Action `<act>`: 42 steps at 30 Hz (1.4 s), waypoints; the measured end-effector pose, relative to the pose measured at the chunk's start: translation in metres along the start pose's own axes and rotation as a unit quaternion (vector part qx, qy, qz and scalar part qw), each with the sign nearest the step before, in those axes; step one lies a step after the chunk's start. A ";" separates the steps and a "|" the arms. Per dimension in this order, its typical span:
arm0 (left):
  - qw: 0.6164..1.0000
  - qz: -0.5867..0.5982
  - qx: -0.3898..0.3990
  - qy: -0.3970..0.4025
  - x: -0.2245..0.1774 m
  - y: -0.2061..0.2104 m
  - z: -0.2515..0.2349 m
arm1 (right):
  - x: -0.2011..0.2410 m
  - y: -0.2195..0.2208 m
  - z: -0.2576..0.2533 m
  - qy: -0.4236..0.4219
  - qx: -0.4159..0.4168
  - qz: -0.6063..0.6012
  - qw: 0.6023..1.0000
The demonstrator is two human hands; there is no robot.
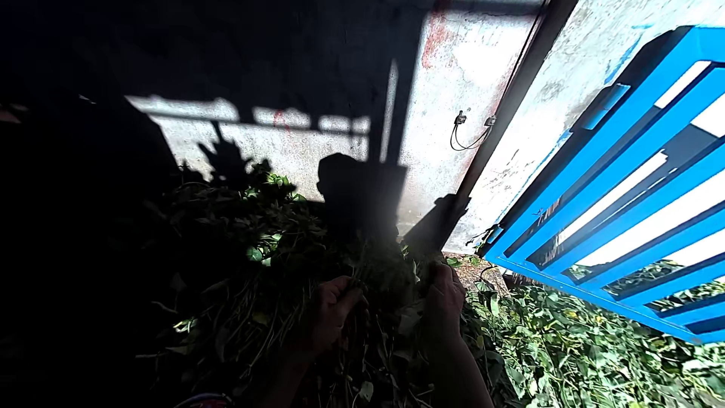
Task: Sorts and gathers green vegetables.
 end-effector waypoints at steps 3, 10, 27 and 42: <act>0.994 0.050 -0.100 0.000 -0.007 -0.027 -0.006 | -0.032 -0.010 -0.035 -0.089 0.098 0.217 0.967; 0.963 0.065 -0.262 -0.001 -0.019 -0.072 -0.008 | -0.117 -0.009 0.058 -0.166 0.425 0.478 0.750; 0.859 0.245 -0.447 -0.052 -0.002 -0.095 0.015 | -0.081 -0.018 0.039 0.143 0.121 -0.110 0.976; 0.829 0.155 -0.487 0.226 -0.086 -0.159 0.023 | -0.280 -0.067 0.059 -0.043 0.279 0.605 0.745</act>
Point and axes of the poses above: each hand's wrist, its own z-axis away from the middle knuckle, its own y-axis out of the palm, x = y × z, the point moved 10 cm from there along -z, towards the middle knuckle, and after that the axes turned 12 degrees about -x, right-handed, at the moved point
